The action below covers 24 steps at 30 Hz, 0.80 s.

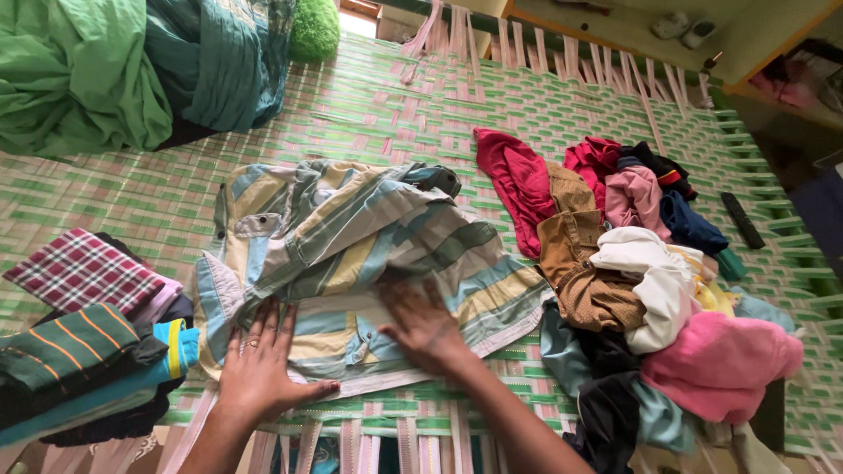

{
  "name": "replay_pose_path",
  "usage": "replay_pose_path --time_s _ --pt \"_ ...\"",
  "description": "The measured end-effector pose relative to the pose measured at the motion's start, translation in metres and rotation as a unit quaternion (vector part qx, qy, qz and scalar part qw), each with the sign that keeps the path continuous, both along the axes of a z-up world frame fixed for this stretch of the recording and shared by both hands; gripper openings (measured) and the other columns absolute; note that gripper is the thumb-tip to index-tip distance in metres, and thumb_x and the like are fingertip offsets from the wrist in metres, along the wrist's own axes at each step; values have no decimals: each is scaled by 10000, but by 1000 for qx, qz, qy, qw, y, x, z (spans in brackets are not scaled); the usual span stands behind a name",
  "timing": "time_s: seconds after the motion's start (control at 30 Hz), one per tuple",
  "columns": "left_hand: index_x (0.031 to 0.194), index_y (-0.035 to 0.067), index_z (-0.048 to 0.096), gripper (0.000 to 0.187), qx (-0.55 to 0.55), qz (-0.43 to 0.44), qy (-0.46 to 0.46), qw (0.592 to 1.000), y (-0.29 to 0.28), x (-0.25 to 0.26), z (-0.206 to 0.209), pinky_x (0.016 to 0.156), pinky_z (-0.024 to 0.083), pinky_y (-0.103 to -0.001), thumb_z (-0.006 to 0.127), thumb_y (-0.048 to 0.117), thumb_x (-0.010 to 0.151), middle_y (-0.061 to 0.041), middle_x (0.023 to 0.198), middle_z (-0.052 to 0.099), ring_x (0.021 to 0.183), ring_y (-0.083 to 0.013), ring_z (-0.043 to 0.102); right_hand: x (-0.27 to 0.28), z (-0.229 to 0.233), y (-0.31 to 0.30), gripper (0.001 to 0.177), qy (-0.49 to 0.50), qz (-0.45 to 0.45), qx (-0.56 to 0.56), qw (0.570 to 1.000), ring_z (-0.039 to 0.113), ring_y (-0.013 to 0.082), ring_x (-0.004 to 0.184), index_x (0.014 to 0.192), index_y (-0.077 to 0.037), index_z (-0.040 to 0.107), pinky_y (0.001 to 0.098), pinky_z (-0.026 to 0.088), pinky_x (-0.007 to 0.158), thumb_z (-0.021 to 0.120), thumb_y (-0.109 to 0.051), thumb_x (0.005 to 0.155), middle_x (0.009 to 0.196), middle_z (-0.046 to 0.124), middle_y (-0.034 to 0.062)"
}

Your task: The person folds a shirt on a woven bed, smoothing the fabric by hand and making several folds until the shirt is in a compact rectangle.

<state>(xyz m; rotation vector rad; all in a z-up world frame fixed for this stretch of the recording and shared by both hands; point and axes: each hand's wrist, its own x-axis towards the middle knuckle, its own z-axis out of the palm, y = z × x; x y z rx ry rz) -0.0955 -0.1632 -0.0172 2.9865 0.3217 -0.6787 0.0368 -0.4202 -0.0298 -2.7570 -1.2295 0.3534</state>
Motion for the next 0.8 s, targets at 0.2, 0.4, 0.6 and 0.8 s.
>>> replay_pose_path --time_s 0.2,0.4,0.6,0.8 --pt "1617 188 -157 1518 -2 1 6 1000 -5 1 22 1232 56 -514 530 1053 577 -93 1717 -109 1577 -244 -55 31 18 -50 658 -45 -32 81 995 231 229 1563 1599 -142 302 490 28 1253 336 -492 1043 1677 291 76" --pt "1658 106 -65 1336 120 -48 133 983 -47 20 59 1217 11 -552 409 996 783 -173 1721 -143 1583 -282 -101 30 23 -58 528 -78 -117 210 968 375 273 1511 1496 -165 453 415 228 1261 450 -417 1032 1599 413 63" --pt "1599 223 118 810 -21 -134 -410 902 -97 85 -18 1212 23 -512 262 702 962 -57 1687 28 1544 -219 45 48 3 -60 576 -56 -153 199 967 346 265 1538 1564 -170 377 488 146 1271 326 -460 1069 1634 368 54" --pt "1624 314 150 767 -100 -16 -313 944 -62 85 -42 1211 73 -511 295 677 964 -54 1691 94 1526 -250 143 98 -29 -103 627 -143 -158 -14 977 191 231 1556 1618 -232 249 484 63 1243 174 -486 1050 1685 226 22"
